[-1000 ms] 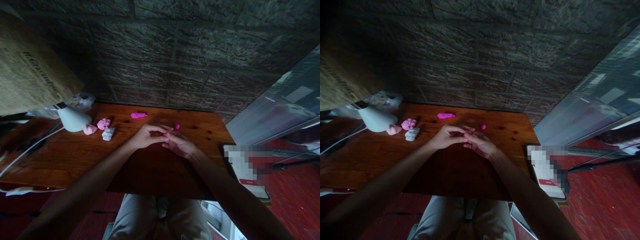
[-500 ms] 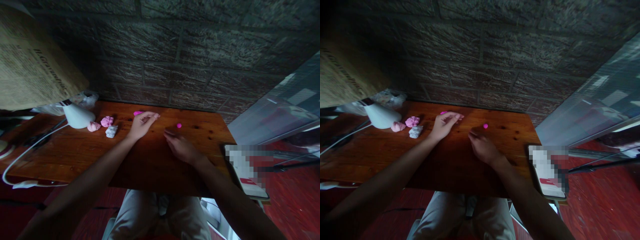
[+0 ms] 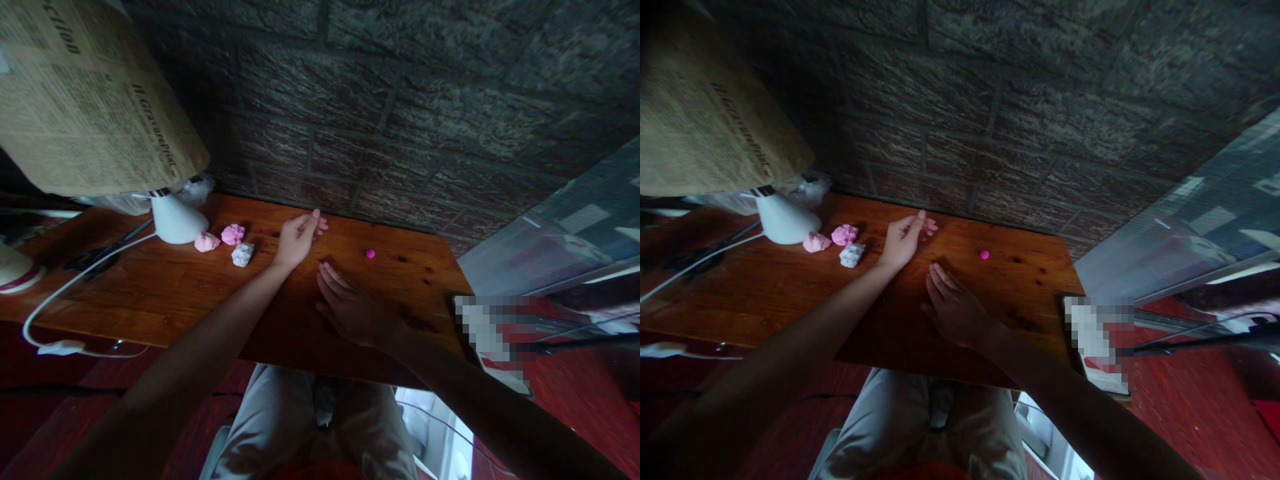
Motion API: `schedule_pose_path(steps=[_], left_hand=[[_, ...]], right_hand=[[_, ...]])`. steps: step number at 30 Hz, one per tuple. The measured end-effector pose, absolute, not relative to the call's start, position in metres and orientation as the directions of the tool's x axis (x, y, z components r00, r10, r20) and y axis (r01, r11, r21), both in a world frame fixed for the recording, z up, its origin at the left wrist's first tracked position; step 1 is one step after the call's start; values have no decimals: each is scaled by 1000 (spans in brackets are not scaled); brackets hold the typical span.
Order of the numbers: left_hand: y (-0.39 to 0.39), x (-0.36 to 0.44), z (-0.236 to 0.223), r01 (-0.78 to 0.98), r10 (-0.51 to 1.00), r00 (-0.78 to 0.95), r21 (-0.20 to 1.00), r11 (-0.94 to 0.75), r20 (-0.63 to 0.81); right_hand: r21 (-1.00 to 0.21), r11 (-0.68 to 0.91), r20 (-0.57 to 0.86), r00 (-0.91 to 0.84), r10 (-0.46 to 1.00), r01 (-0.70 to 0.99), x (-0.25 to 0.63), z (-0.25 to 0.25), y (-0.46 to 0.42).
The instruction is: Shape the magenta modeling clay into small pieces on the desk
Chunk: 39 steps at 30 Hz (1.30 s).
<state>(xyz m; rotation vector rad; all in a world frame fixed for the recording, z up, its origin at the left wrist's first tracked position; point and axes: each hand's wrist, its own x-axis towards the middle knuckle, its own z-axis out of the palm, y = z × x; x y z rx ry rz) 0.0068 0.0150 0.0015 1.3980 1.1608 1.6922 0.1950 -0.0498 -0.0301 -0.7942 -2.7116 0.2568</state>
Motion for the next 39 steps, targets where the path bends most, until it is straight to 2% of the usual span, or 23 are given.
schedule_pose_path(steps=[2, 6, 8, 13, 19, 21, 26, 28, 32, 34, 37, 39], left_hand=[[17, 6, 0, 28, 888, -229, 914, -405, 400], [18, 7, -2, -3, 893, -252, 923, -385, 372], [17, 7, -1, -8, 897, -264, 929, -370, 355], [18, 6, 1, -37, 898, -308, 939, -341, 314], [19, 4, -1, -13, 901, -309, 946, -325, 305], [20, 3, -1, -12, 899, -319, 947, -320, 300], [21, 2, 0, -31, 886, -350, 942, -334, 303], [21, 3, -1, -29, 890, -335, 941, -337, 308], [21, 5, -4, -8, 896, -314, 943, -333, 314], [21, 5, -4, -1, 894, -316, 943, -334, 316], [21, 3, -4, -4, 891, -321, 941, -340, 321], [21, 3, -5, -11, 894, -318, 941, -337, 317]], right_hand=[[-236, 788, 221, -758, 613, 569, 200, -31, -43], [-236, 648, 96, -646, 757, 724, 174, -25, -3], [-231, 660, 62, -666, 743, 715, 160, -22, 2], [-177, 803, 119, -797, 592, 570, 177, -25, -25], [-198, 621, 67, -622, 780, 758, 161, -23, 16], [-183, 635, 64, -635, 769, 751, 148, -24, 15], [-160, 790, 192, -766, 614, 592, 171, -32, -25], [-162, 768, 184, -746, 640, 620, 179, -29, -21], [-144, 614, 71, -611, 789, 776, 158, -18, 9], [-140, 659, 73, -656, 751, 739, 147, -17, 8], [-147, 805, 154, -791, 593, 575, 155, -24, -12], [-150, 830, 176, -811, 558, 538, 168, -29, -17]])
